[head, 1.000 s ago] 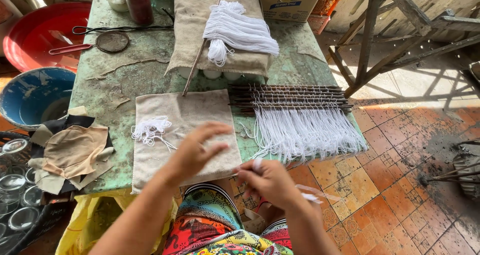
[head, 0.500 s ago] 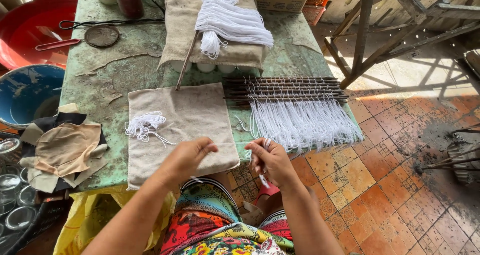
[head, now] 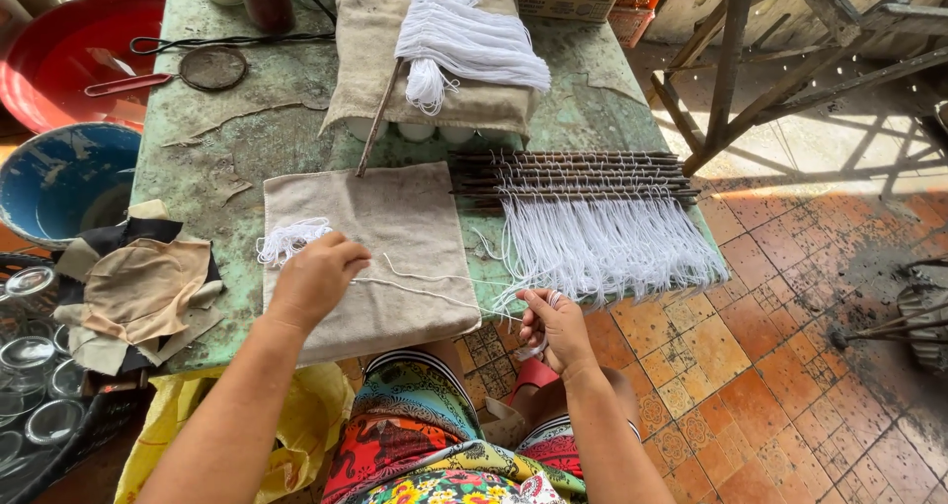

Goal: Winding white thread around a small wooden frame to prepare it for a craft or candle-making process.

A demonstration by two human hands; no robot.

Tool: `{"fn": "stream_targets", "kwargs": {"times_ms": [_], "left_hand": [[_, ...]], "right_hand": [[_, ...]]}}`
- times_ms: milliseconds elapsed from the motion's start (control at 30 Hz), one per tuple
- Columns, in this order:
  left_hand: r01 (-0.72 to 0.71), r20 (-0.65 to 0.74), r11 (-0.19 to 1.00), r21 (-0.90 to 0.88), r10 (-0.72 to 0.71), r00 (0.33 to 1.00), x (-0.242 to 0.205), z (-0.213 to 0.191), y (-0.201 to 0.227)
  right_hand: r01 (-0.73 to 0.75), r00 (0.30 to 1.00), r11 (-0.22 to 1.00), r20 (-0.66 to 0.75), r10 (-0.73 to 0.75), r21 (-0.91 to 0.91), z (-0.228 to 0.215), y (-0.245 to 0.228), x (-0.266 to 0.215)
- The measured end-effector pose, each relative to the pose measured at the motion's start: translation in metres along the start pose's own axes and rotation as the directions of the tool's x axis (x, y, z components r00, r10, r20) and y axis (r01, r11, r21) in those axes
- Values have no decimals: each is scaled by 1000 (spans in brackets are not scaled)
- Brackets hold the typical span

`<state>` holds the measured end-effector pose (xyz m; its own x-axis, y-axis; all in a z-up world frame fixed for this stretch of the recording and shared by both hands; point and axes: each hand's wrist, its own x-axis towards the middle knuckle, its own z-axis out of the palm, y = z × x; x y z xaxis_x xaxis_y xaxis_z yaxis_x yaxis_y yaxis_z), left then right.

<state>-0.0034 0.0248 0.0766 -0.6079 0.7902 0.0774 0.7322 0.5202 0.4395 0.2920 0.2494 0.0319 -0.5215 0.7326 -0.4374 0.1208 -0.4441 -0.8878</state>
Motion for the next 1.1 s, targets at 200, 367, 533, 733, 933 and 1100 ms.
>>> {"fn": "stream_targets", "kwargs": {"times_ms": [200,367,533,733,933,1100], "left_hand": [[-149,-50,960,237,165,985,24,39,-1],[-104,98,990,96,95,991,31,19,-1],[36,226,986,-160,1,974,20,-16,2],[-48,251,999,14,43,967,9,-13,-3],[-167,253,957,238,105,962,4,7,-6],[-298,64,879,373,296,953,9,39,-27]], "right_hand": [[48,999,999,-2,-48,13,6,-14,-12],[178,983,984,-40,-178,-7,-12,-20,-11],[349,931,920,-40,-362,-179,-2,-30,-24],[418,899,867,-14,-438,-272,13,-34,-34],[428,899,869,21,-437,-249,15,-32,-35],[30,951,917,270,-148,399,4,-56,-48]]}}
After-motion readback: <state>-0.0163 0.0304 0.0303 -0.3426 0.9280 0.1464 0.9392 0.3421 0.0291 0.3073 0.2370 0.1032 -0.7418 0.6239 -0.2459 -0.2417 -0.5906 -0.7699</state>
